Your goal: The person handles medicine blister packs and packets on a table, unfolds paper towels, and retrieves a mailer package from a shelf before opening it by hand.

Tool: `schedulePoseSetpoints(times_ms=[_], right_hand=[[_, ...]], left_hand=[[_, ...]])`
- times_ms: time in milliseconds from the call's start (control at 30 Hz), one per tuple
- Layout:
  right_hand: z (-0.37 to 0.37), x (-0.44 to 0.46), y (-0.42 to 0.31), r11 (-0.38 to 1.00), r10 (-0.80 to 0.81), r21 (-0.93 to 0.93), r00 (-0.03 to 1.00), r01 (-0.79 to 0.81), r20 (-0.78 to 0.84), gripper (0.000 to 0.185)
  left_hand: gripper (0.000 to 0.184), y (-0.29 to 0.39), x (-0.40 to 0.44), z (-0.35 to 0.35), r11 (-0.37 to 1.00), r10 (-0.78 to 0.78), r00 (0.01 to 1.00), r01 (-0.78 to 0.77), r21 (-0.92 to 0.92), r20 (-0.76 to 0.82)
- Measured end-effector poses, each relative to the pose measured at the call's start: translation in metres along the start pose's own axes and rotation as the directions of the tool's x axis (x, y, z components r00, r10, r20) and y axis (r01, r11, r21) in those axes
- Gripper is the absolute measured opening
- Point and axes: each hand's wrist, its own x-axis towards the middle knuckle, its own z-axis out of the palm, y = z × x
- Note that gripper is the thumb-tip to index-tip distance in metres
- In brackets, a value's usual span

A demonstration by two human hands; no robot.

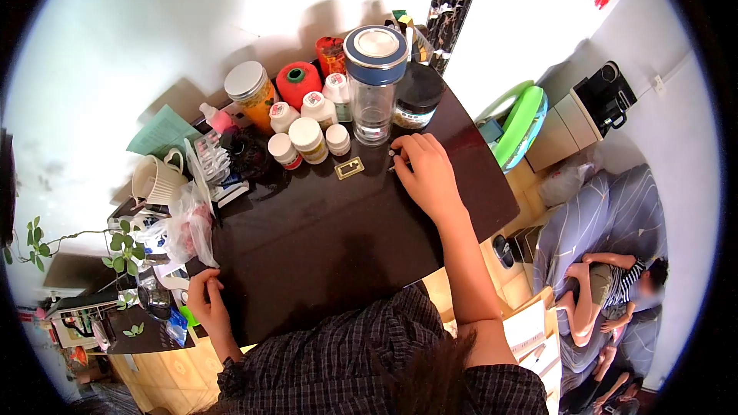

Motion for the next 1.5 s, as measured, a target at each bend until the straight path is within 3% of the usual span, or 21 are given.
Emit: schedulePoseSetpoints(times_ms=[400, 700, 900, 1500], right_hand=[[0.007, 0.005, -0.004, 0.951, -0.156, -0.271, 0.988, 0.146, -0.015, 0.011], [0.015, 0.007, 0.002, 0.965, -0.126, -0.234, 0.992, 0.121, -0.007, 0.012], [0.013, 0.004, 0.000, 0.994, -0.042, -0.100, 0.999, 0.042, 0.006, 0.012], [0.012, 0.003, -0.003, 0.978, -0.074, -0.192, 0.996, 0.081, 0.043, 0.012]], left_hand=[[0.013, 0.001, 0.001, 0.000, 1.000, -0.012, 1.000, 0.012, -0.011, 0.004], [0.012, 0.003, 0.000, 0.000, 1.000, -0.018, 1.000, 0.018, 0.003, 0.001], [0.013, 0.000, -0.002, 0.000, 1.000, -0.023, 1.000, 0.023, -0.003, -0.009], [0.013, 0.001, 0.000, 0.001, 1.000, -0.015, 1.000, 0.015, 0.007, -0.002]])
